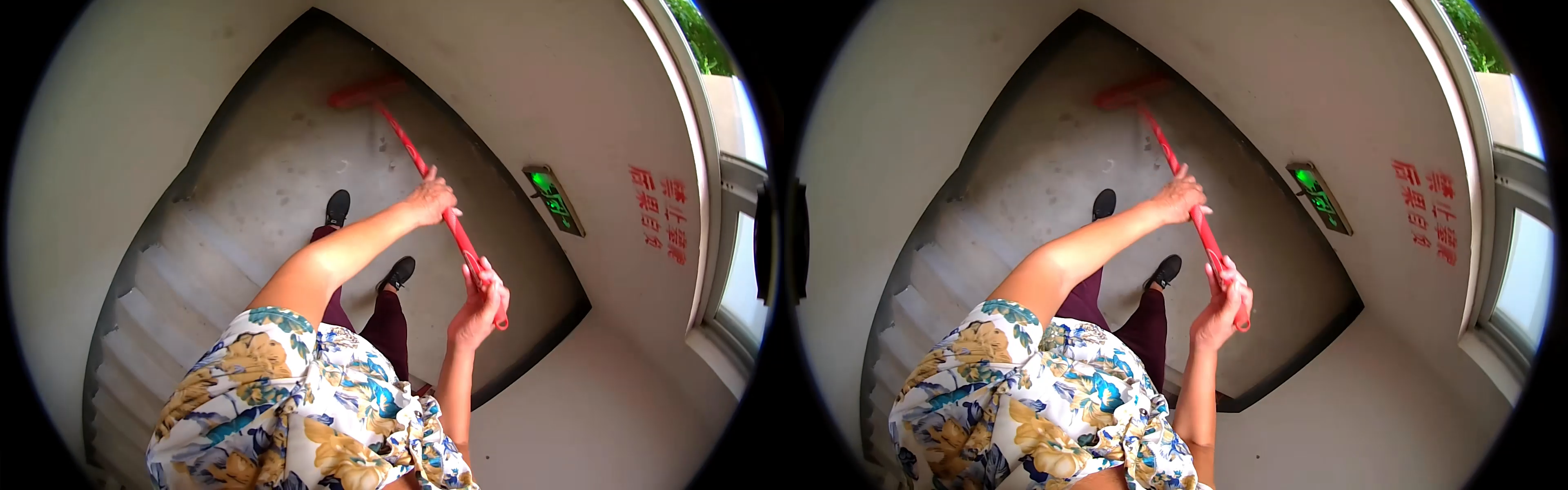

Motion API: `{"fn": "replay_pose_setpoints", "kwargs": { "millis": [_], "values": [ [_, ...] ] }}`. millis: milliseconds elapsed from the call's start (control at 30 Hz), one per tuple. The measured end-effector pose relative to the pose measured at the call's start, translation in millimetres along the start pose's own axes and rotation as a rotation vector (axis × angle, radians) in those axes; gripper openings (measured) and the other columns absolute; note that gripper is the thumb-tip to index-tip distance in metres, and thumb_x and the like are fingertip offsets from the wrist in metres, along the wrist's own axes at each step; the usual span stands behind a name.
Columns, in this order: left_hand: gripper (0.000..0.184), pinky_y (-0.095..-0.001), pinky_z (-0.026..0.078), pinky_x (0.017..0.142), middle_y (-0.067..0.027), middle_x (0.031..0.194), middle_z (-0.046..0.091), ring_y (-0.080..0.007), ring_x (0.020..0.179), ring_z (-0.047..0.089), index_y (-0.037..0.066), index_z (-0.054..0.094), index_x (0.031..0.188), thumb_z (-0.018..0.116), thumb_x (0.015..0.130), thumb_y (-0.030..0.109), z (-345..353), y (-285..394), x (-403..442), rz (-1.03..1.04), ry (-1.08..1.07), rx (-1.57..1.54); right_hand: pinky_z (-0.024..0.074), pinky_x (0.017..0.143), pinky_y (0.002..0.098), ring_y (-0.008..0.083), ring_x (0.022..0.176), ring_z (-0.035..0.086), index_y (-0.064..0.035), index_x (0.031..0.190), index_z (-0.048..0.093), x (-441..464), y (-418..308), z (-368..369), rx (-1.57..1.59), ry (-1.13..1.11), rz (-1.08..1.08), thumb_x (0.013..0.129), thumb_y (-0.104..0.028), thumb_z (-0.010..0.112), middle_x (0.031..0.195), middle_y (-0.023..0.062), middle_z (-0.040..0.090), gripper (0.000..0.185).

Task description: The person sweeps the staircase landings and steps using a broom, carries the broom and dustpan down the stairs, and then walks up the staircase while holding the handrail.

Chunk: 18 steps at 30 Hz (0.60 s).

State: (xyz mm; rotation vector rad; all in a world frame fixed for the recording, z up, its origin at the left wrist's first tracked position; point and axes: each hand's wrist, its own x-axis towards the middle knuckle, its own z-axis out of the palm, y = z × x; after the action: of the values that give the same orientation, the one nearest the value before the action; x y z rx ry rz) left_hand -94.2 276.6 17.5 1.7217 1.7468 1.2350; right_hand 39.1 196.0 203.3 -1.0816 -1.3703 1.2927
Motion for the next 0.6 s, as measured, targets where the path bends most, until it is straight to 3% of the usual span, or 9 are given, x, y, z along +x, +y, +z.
{"fn": "replay_pose_setpoints", "kwargs": {
  "millis": [133, 267, 333, 467, 600],
  "values": [
    [0.029, -0.0455, 0.037, 0.091, -0.0076, 0.067, 0.06, -0.0274, 0.076, 0.057, 0.01, 0.062, 0.063, 0.063, 0.077, 0.035, 24, 30, -19, 0.177, -0.276, -0.006, 0.0514, 0.085, 0.0419, 0.0318, 0.111, 0.052, 0.0007, 0.086, 0.051, -47, -4, -29, -0.006, 0.224, 0.028, 0.092, -0.02, 0.046, 0.099, 0.014, 0.056, 0.023],
    [0.033, -0.0396, 0.039, 0.075, -0.0094, 0.065, 0.059, -0.028, 0.074, 0.057, 0.008, 0.059, 0.06, 0.06, 0.078, 0.035, 37, 69, -58, 0.251, -0.423, -0.098, 0.0541, 0.079, 0.0393, 0.0326, 0.109, 0.053, 0.0007, 0.085, 0.05, -101, -26, -31, -0.098, 0.426, 0.048, 0.092, -0.02, 0.046, 0.096, 0.0138, 0.056, 0.022],
    [0.033, -0.0402, 0.039, 0.079, -0.0095, 0.067, 0.06, -0.028, 0.075, 0.058, 0.008, 0.059, 0.061, 0.058, 0.08, 0.035, 42, 107, -55, 0.236, -0.572, -0.128, 0.055, 0.076, 0.0384, 0.0332, 0.108, 0.053, 0.0007, 0.085, 0.05, -110, -47, -51, -0.154, 0.452, 0.022, 0.092, -0.019, 0.046, 0.094, 0.0141, 0.056, 0.021],
    [0.032, -0.0412, 0.039, 0.083, -0.0104, 0.071, 0.06, -0.0285, 0.077, 0.058, 0.008, 0.059, 0.064, 0.055, 0.083, 0.033, 43, 166, -48, 0.255, -0.492, -0.198, 0.0571, 0.068, 0.0362, 0.0387, 0.105, 0.054, -0.0013, 0.078, 0.044, -100, -104, -67, -0.29, 0.486, -0.049, 0.091, -0.021, 0.043, 0.088, 0.0145, 0.056, 0.023],
    [0.032, -0.0401, 0.04, 0.08, -0.0105, 0.068, 0.06, -0.028, 0.074, 0.058, 0.008, 0.058, 0.062, 0.055, 0.084, 0.031, 0, 172, -41, 0.161, -0.327, -0.201, 0.0587, 0.064, 0.0343, 0.0411, 0.104, 0.054, -0.0015, 0.075, 0.043, -78, -127, -56, -0.279, 0.383, -0.098, 0.09, -0.021, 0.043, 0.086, 0.0164, 0.057, 0.025]
  ]
}}
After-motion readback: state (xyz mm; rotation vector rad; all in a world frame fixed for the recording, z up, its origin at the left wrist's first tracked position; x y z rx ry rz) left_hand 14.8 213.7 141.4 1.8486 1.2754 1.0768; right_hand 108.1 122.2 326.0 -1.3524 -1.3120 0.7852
